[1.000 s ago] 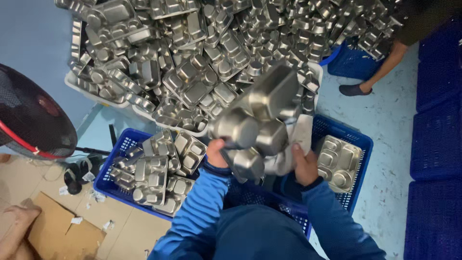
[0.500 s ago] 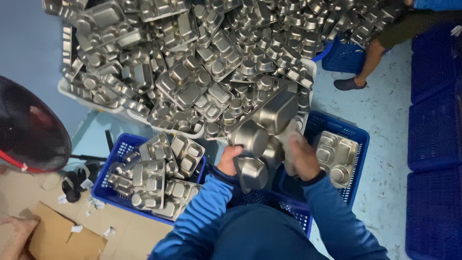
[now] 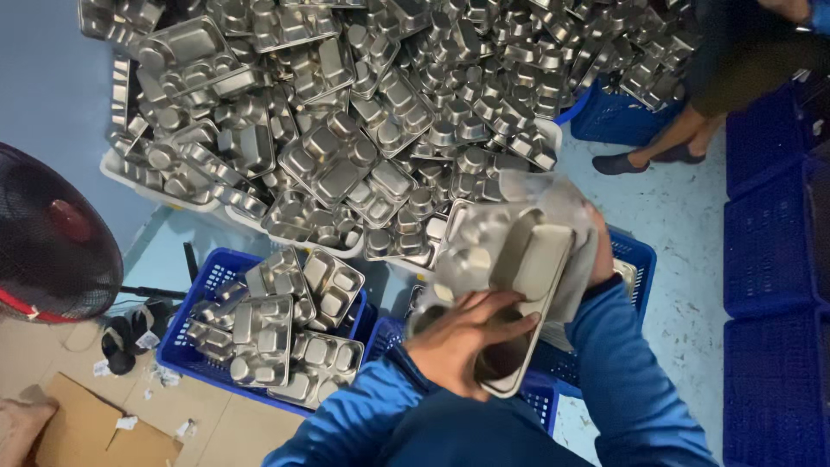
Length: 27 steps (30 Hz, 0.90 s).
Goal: The person wipes stainless steel compartment trays with a cloth, picking each tray from a large pile, wiping both sides, and placing them into a blue basket. The person repeats this process continuously.
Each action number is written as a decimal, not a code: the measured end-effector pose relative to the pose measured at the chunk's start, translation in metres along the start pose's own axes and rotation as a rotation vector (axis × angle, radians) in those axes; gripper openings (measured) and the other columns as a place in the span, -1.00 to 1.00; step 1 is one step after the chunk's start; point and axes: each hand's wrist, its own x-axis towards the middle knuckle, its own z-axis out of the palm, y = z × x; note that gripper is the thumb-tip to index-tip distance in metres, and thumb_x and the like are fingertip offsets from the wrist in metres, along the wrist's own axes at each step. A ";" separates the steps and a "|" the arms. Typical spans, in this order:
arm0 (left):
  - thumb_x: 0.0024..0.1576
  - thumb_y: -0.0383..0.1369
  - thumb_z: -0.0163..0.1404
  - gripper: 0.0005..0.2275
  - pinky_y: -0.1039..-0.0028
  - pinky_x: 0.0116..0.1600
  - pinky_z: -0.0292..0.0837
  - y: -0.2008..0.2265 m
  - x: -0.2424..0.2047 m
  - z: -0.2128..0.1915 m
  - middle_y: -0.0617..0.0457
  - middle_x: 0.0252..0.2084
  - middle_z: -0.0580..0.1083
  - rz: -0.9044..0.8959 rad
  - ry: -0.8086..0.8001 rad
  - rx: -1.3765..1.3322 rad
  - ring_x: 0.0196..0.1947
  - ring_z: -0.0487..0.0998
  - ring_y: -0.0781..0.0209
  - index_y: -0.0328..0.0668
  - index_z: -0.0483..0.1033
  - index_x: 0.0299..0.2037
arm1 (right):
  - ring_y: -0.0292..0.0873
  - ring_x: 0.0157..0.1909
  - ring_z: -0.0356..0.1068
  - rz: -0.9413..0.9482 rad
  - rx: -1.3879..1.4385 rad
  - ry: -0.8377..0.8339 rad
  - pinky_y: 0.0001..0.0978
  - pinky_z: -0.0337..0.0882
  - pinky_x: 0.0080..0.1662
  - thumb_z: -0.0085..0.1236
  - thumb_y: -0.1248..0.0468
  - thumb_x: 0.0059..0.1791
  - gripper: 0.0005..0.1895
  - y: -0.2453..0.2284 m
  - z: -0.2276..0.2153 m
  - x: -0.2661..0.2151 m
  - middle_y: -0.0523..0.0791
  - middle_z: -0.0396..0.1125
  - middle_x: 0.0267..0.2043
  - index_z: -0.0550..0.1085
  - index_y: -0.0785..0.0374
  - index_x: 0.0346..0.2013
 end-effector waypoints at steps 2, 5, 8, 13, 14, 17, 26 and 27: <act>-0.36 -0.22 0.32 -0.06 -0.06 0.51 -0.06 -0.003 0.002 -0.006 -0.17 0.46 0.18 -0.054 -0.019 0.195 0.53 0.11 -0.16 0.02 0.32 0.40 | 0.01 0.02 0.50 0.003 -0.034 0.108 -0.13 0.46 0.09 -0.22 -0.15 0.06 -0.33 0.030 -0.010 -0.017 0.02 0.45 0.07 0.36 0.30 0.22; -0.39 -0.20 0.35 -0.02 -0.21 0.48 -0.26 -0.016 0.005 -0.008 -0.15 0.45 0.17 -0.151 -0.087 0.413 0.54 0.00 -0.19 0.08 0.30 0.42 | -0.09 0.00 0.47 0.083 -0.159 0.200 -0.22 0.45 0.06 -0.03 0.05 0.06 -0.49 0.078 -0.020 -0.037 -0.05 0.44 0.05 0.37 0.28 0.21; -0.43 -0.03 0.40 0.01 -0.31 0.43 -0.43 -0.033 0.003 -0.007 -0.27 0.46 0.05 -0.179 -0.168 0.445 0.51 -0.13 -0.28 0.05 0.23 0.35 | -0.12 -0.08 0.44 0.147 -0.332 0.277 -0.26 0.44 -0.04 0.10 0.13 0.05 -0.53 0.105 -0.034 -0.045 -0.03 0.44 -0.02 0.44 0.38 0.15; -0.21 -0.08 0.38 -0.05 -0.19 0.40 -0.35 -0.094 -0.021 -0.021 -0.32 0.42 0.10 -0.646 0.432 0.557 0.47 -0.03 -0.31 -0.10 0.10 0.40 | -0.22 -0.12 0.45 -0.078 -0.747 0.407 -0.35 0.44 -0.09 0.18 0.15 -0.04 -0.52 0.105 -0.052 -0.045 -0.12 0.46 -0.06 0.43 0.32 0.10; -0.14 -0.13 0.35 -0.05 -0.12 0.42 -0.23 -0.112 -0.028 -0.024 -0.34 0.42 0.11 -0.572 0.507 0.295 0.46 0.03 -0.29 -0.19 0.03 0.42 | -0.14 -0.19 0.41 -0.005 -0.793 0.439 -0.25 0.39 -0.15 0.20 0.13 -0.01 -0.53 0.103 -0.053 -0.050 -0.05 0.43 -0.12 0.47 0.39 0.08; -0.01 -0.28 0.24 -0.14 0.06 0.39 0.13 -0.162 -0.040 -0.015 -0.33 0.35 0.23 -0.482 0.643 -0.626 0.36 0.25 -0.21 -0.36 -0.01 0.45 | 0.02 -0.28 0.41 0.123 -1.005 0.481 -0.09 0.35 -0.21 0.23 0.07 0.04 -0.51 0.087 -0.040 -0.057 0.06 0.43 -0.24 0.55 0.48 0.02; -0.08 -0.45 0.01 -0.34 0.14 0.14 0.52 -0.180 -0.036 0.056 -0.18 0.09 0.49 -0.472 0.632 -1.536 0.03 0.56 -0.08 -0.31 0.24 0.35 | 0.34 0.24 0.25 -0.890 -1.953 0.321 0.12 0.32 0.14 0.29 0.06 -0.18 -0.28 0.047 0.034 -0.036 0.25 0.22 0.25 0.38 0.38 0.17; -0.04 -0.44 0.02 -0.34 0.18 0.17 0.51 -0.176 -0.032 0.056 -0.18 0.12 0.49 -0.411 0.623 -1.563 0.06 0.56 -0.06 -0.33 0.24 0.37 | 0.34 0.30 0.20 -0.998 -2.093 0.176 0.17 0.28 0.20 0.28 0.07 -0.22 -0.30 0.053 0.035 -0.034 0.22 0.20 0.30 0.41 0.33 0.14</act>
